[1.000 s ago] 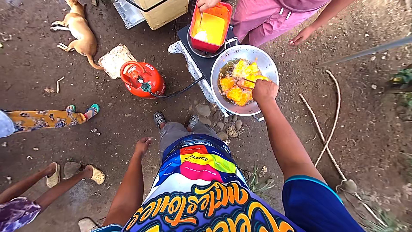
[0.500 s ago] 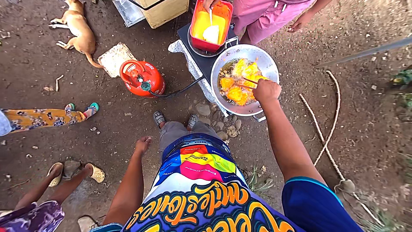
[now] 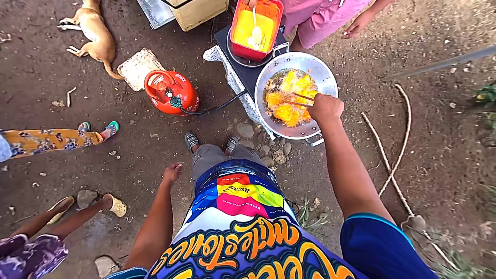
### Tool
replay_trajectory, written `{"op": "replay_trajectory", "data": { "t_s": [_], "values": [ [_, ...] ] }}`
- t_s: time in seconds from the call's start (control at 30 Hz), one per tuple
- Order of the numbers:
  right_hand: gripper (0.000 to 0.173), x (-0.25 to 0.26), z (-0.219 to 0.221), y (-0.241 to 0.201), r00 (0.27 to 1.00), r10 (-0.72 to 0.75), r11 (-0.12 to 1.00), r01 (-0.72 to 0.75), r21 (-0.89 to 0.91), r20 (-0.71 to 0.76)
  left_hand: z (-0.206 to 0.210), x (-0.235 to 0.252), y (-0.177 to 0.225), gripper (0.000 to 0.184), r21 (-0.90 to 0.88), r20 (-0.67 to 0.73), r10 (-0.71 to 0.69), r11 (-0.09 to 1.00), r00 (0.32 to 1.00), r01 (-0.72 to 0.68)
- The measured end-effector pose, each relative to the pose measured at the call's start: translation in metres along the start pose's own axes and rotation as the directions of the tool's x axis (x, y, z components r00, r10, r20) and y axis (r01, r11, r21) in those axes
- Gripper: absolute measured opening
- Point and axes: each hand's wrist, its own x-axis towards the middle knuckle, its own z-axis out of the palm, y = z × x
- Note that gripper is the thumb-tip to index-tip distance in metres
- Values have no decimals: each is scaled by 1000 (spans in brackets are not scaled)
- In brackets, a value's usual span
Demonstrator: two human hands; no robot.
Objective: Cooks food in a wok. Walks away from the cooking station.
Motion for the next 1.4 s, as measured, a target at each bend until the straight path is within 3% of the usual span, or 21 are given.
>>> {"op": "replay_trajectory", "data": {
  "t_s": [0.33,0.5,0.6,0.87,0.97,1.17,1.4],
  "values": [
    [44,-16,0,27,997,64,995,-68,71,50,-2,3,5,34,4,5,-7,1000,1000,7],
    [49,-20,11,47,995,60,978,-74,196,77,-1,4,12,36,22,5,1,1000,1000,-1],
    [45,-25,12,53,992,76,969,-97,225,101,-2,2,17,35,19,8,19,1000,1000,-19],
    [50,-27,5,76,979,203,918,-182,353,-26,-6,5,23,34,34,-1,38,999,999,-38],
    [48,-18,0,69,976,200,923,-159,349,-86,-6,2,24,35,27,0,31,999,1000,-31],
    [44,-6,-9,28,984,36,972,6,234,-175,-5,1,26,35,7,-17,33,999,999,-33],
    [44,9,-17,13,988,77,976,-47,211,-135,-6,5,11,35,4,-12,19,1000,1000,-19]
  ]
}}
